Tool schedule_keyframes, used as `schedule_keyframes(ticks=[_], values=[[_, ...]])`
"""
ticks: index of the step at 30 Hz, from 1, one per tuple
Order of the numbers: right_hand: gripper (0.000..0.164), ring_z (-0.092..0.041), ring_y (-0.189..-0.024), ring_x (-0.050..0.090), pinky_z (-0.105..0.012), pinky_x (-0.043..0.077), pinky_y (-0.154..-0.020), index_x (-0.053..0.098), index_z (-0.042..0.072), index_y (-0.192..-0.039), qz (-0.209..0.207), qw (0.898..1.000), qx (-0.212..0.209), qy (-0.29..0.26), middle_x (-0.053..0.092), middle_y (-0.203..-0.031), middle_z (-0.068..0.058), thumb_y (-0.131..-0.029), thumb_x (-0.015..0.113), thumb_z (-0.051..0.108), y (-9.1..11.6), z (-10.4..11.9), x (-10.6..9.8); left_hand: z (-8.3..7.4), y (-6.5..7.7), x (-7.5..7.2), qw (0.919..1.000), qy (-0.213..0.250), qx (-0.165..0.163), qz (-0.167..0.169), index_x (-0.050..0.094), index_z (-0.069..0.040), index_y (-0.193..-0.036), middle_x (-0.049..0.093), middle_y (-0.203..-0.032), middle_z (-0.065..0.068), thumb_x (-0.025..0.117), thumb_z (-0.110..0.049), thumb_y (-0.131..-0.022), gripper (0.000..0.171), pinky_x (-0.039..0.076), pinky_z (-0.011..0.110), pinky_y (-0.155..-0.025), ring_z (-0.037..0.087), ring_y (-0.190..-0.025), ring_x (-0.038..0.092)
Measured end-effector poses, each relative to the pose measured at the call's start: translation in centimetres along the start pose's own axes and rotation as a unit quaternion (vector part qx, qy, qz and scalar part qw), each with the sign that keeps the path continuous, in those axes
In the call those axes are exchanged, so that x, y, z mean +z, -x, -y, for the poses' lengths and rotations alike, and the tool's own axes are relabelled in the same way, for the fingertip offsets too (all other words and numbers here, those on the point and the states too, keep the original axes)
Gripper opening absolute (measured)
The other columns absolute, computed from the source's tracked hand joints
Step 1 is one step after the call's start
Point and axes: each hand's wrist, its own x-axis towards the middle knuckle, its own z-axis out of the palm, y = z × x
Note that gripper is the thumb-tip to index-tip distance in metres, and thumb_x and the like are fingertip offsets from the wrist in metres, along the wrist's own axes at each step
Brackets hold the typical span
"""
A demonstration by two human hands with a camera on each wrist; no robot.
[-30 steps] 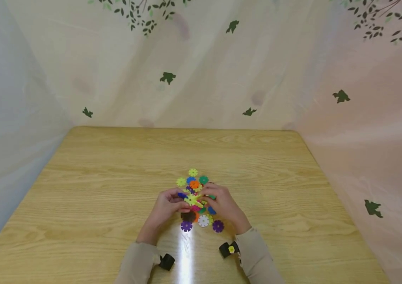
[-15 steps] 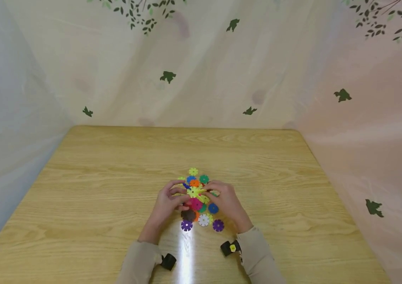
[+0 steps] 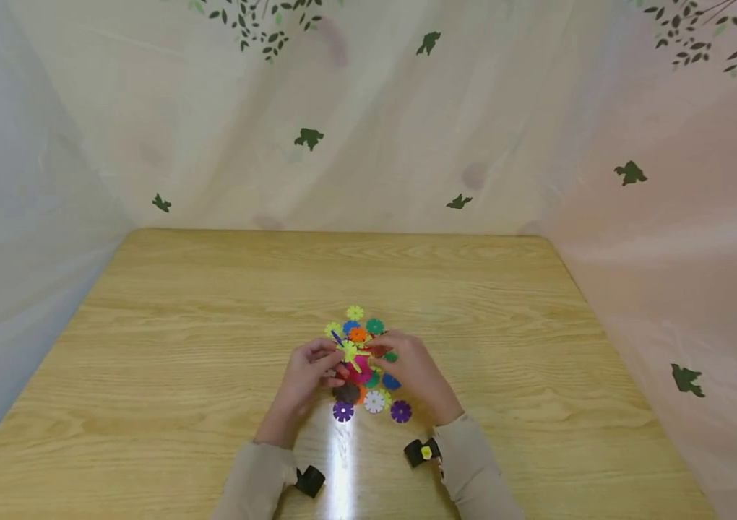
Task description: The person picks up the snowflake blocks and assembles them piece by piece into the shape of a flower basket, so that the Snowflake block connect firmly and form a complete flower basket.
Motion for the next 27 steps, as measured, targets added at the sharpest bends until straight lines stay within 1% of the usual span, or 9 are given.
schedule_keyframes(ticks=[3,6,11,15,17,19,21,23,27], values=[[0.023,-0.018,-0.087,0.067,-0.033,0.059,-0.078,0.073,0.006,-0.107,0.026,0.996,0.082,0.017,0.070,-0.099,-0.006,-0.084,0.073,0.007,-0.2,-0.3,-0.7,0.0,-0.1,-0.1,0.9998,0.005,0.001,-0.022,0.054,0.007,-0.101,0.062,-0.078,0.002,0.057,0.002,-0.093,0.010,0.059,0.024,-0.055,0.013,-0.065,0.062],[0.019,-0.016,-0.084,0.063,-0.031,0.057,-0.075,0.074,0.008,-0.102,0.054,0.990,0.125,0.032,0.069,-0.096,-0.005,-0.083,0.075,0.011,-0.6,-0.7,-0.9,-0.1,-0.1,-0.2,0.9994,0.005,0.003,-0.034,0.055,0.007,-0.101,0.061,-0.078,0.002,0.056,0.002,-0.093,0.010,0.059,0.023,-0.054,0.013,-0.063,0.062],[0.014,-0.012,-0.078,0.056,-0.027,0.051,-0.070,0.072,0.010,-0.093,0.115,0.983,0.129,0.057,0.065,-0.087,-0.002,-0.082,0.077,0.017,-1.4,-1.2,-0.4,-0.2,-0.1,-0.3,0.9991,0.011,-0.001,-0.041,0.055,0.008,-0.100,0.060,-0.078,0.002,0.056,0.003,-0.093,0.009,0.059,0.023,-0.053,0.013,-0.062,0.061],[0.011,-0.012,-0.076,0.055,-0.027,0.050,-0.069,0.068,0.012,-0.085,0.113,0.983,0.137,0.055,0.063,-0.083,0.000,-0.082,0.078,0.016,-1.7,-1.1,-0.3,-0.3,0.0,-0.3,0.9991,0.009,-0.005,-0.042,0.056,0.012,-0.104,0.060,-0.081,0.003,0.056,0.003,-0.093,0.014,0.059,0.024,-0.054,0.013,-0.063,0.060],[0.010,-0.012,-0.074,0.056,-0.026,0.050,-0.068,0.066,0.012,-0.082,0.087,0.984,0.153,0.025,0.064,-0.081,0.000,-0.083,0.076,0.015,-1.7,-1.1,-0.3,-0.2,-0.1,-0.2,0.9989,0.007,-0.007,-0.046,0.057,0.013,-0.105,0.060,-0.083,0.003,0.056,0.003,-0.093,0.016,0.059,0.023,-0.054,0.013,-0.063,0.060],[0.008,-0.012,-0.073,0.058,-0.025,0.052,-0.065,0.066,0.011,-0.083,0.056,0.983,0.173,-0.031,0.066,-0.081,-0.001,-0.085,0.074,0.013,-1.8,-1.2,-0.3,-0.2,-0.1,-0.2,0.9987,0.003,-0.006,-0.051,0.057,0.014,-0.106,0.060,-0.083,0.003,0.056,0.003,-0.093,0.017,0.059,0.022,-0.054,0.012,-0.062,0.060],[0.006,-0.013,-0.073,0.061,-0.025,0.055,-0.063,0.069,0.009,-0.090,0.031,0.978,0.180,-0.099,0.069,-0.084,-0.005,-0.087,0.072,0.011,-1.8,-1.3,-0.1,-0.2,-0.1,-0.1,0.9984,0.003,-0.005,-0.056,0.057,0.015,-0.106,0.060,-0.083,0.004,0.057,0.003,-0.093,0.017,0.058,0.021,-0.054,0.011,-0.061,0.060],[0.010,-0.015,-0.074,0.064,-0.027,0.057,-0.060,0.071,0.006,-0.096,0.016,0.971,0.180,-0.156,0.071,-0.088,-0.009,-0.087,0.071,0.011,-1.9,-1.2,0.0,-0.2,-0.1,0.0,0.9983,0.001,-0.002,-0.059,0.057,0.016,-0.106,0.060,-0.082,0.004,0.057,0.004,-0.092,0.018,0.058,0.020,-0.054,0.010,-0.060,0.060],[0.013,-0.017,-0.077,0.066,-0.026,0.059,-0.061,0.073,0.004,-0.099,0.016,0.970,0.155,-0.186,0.073,-0.092,-0.012,-0.089,0.070,0.011,-1.9,-0.8,0.4,-0.2,0.0,0.1,0.9982,0.003,0.002,-0.060,0.057,0.017,-0.105,0.061,-0.078,0.003,0.058,0.005,-0.091,0.018,0.058,0.019,-0.056,0.010,-0.059,0.061]])
